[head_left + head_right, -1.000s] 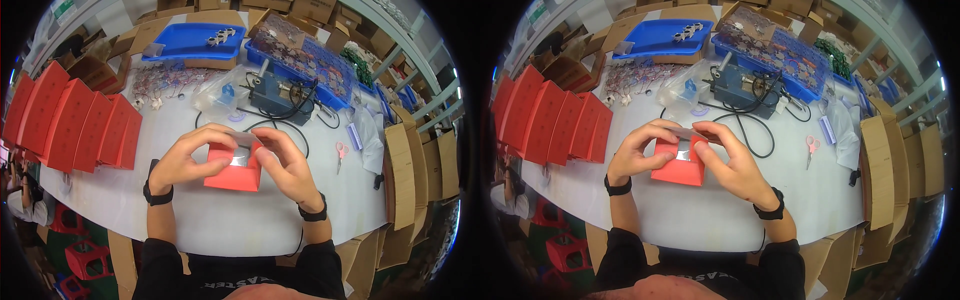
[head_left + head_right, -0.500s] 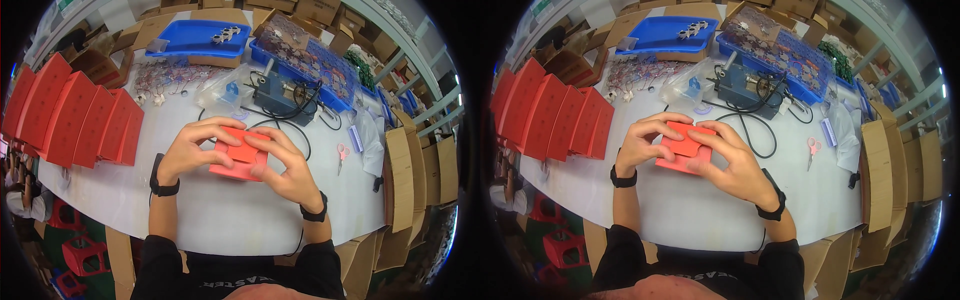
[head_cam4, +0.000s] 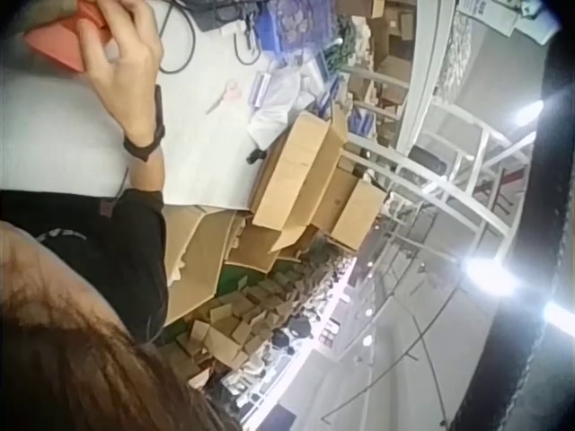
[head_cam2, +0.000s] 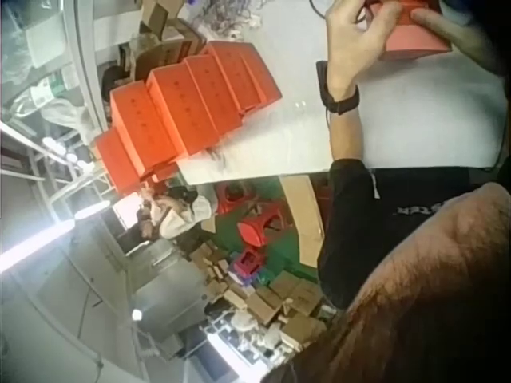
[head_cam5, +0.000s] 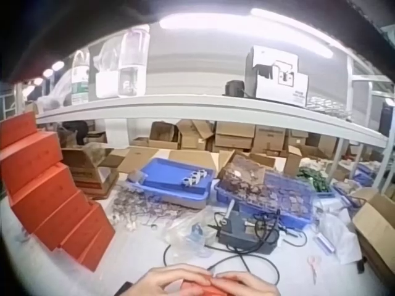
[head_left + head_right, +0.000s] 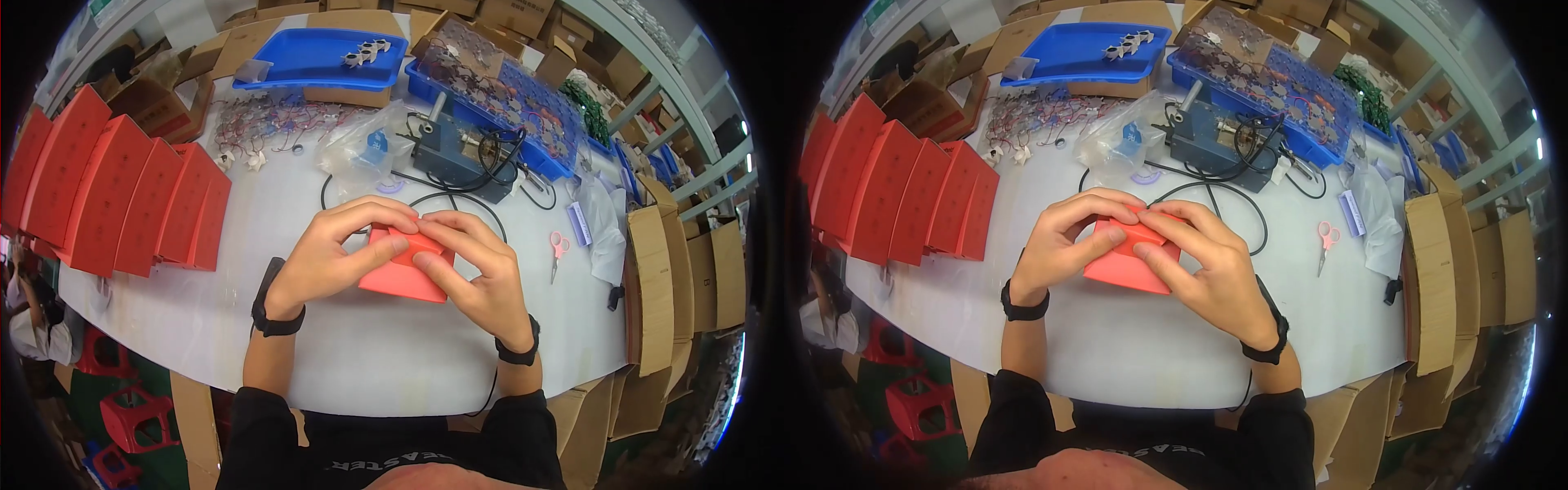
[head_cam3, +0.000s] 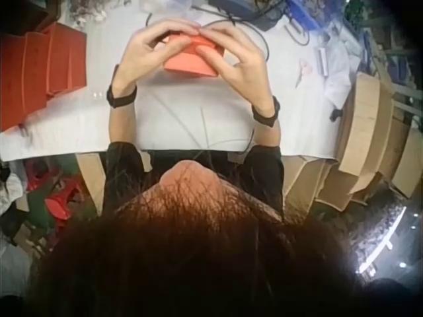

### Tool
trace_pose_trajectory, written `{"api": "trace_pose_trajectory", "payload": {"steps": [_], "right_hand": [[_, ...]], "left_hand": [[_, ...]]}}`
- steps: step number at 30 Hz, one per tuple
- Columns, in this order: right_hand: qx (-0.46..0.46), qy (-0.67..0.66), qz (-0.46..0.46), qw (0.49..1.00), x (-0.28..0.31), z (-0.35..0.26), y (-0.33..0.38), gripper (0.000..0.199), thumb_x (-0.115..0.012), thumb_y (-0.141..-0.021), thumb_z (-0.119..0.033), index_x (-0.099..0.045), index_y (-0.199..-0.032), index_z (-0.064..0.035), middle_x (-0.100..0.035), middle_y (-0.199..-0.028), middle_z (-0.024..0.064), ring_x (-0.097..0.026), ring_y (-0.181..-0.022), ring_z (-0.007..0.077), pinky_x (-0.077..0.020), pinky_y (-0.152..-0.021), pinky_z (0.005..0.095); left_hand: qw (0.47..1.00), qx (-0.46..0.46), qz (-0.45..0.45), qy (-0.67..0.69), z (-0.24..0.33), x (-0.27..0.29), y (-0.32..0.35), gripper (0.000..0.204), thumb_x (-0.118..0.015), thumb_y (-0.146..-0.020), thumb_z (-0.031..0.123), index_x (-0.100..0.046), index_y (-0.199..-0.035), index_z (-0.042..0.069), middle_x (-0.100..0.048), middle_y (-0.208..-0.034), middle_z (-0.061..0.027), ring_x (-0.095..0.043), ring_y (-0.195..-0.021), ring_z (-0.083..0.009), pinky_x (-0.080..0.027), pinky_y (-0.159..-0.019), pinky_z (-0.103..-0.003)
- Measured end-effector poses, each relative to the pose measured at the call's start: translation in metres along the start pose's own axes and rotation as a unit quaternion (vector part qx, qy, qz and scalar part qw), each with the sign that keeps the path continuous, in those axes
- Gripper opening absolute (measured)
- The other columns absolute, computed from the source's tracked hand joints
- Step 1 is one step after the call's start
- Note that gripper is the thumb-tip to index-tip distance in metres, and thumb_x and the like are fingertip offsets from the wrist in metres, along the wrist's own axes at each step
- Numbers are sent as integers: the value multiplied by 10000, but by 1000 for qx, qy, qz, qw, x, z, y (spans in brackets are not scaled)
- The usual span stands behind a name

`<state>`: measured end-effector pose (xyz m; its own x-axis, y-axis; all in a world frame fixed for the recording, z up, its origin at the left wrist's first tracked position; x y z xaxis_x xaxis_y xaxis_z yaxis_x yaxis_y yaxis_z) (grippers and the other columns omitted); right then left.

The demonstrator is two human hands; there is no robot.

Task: The person removes a handheld fan and a manual from a plastic bag, places them into a red box, and closes the box. After placing the box onto a stack and then into a cardboard container, they repeat the process with another fan.

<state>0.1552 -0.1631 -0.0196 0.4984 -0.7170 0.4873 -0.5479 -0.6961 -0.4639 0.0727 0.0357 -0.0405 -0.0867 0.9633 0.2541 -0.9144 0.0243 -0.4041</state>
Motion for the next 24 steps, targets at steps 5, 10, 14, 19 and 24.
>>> {"api": "trace_pose_trajectory", "payload": {"steps": [5,10,14,19,24], "right_hand": [[18,20,24,999,-4,2,2,270,-723,-870,-13,-698,-1133,43,-682,-1145,152,-686,-990,258,-541,-842,313],[39,47,38,997,-6,2,1,248,-707,-887,-8,-700,-1129,43,-682,-1139,161,-689,-979,269,-547,-830,316],[62,72,40,995,-8,2,0,241,-699,-892,-2,-699,-1129,44,-687,-1120,169,-692,-971,278,-550,-827,324],[56,77,50,994,-9,2,1,249,-704,-886,-1,-700,-1131,41,-693,-1101,172,-696,-953,280,-555,-814,325],[69,85,42,993,-8,3,1,263,-699,-886,5,-705,-1148,23,-693,-1104,172,-697,-945,270,-559,-803,325]], "left_hand": [[997,40,38,55,-5,-6,-1,203,-676,-911,10,-679,-1113,-12,-673,-1193,-155,-644,-1092,-217,-522,-944,-335],[996,37,47,59,-7,-5,0,183,-670,-931,25,-677,-1108,-19,-683,-1174,-160,-654,-1068,-210,-527,-934,-333],[997,23,34,61,-10,-3,-2,167,-648,-942,5,-664,-1104,-33,-673,-1197,-180,-652,-1089,-224,-535,-948,-347],[997,23,40,61,-10,-4,-3,141,-631,-951,-1,-665,-1086,-31,-673,-1194,-194,-656,-1081,-229,-539,-940,-351],[994,27,30,99,-10,-1,-3,121,-632,-950,3,-664,-1063,-25,-664,-1198,-211,-650,-1090,-240,-537,-938,-365]]}}
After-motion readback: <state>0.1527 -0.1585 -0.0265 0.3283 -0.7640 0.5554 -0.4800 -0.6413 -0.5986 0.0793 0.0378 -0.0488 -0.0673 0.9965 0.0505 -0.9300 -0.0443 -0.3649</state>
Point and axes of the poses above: each hand's wrist, its own y-axis away from the middle knuckle, its own x-axis out of the back of the hand, z = x × y, the point moved 1 cm from there along -y, towards the middle knuckle
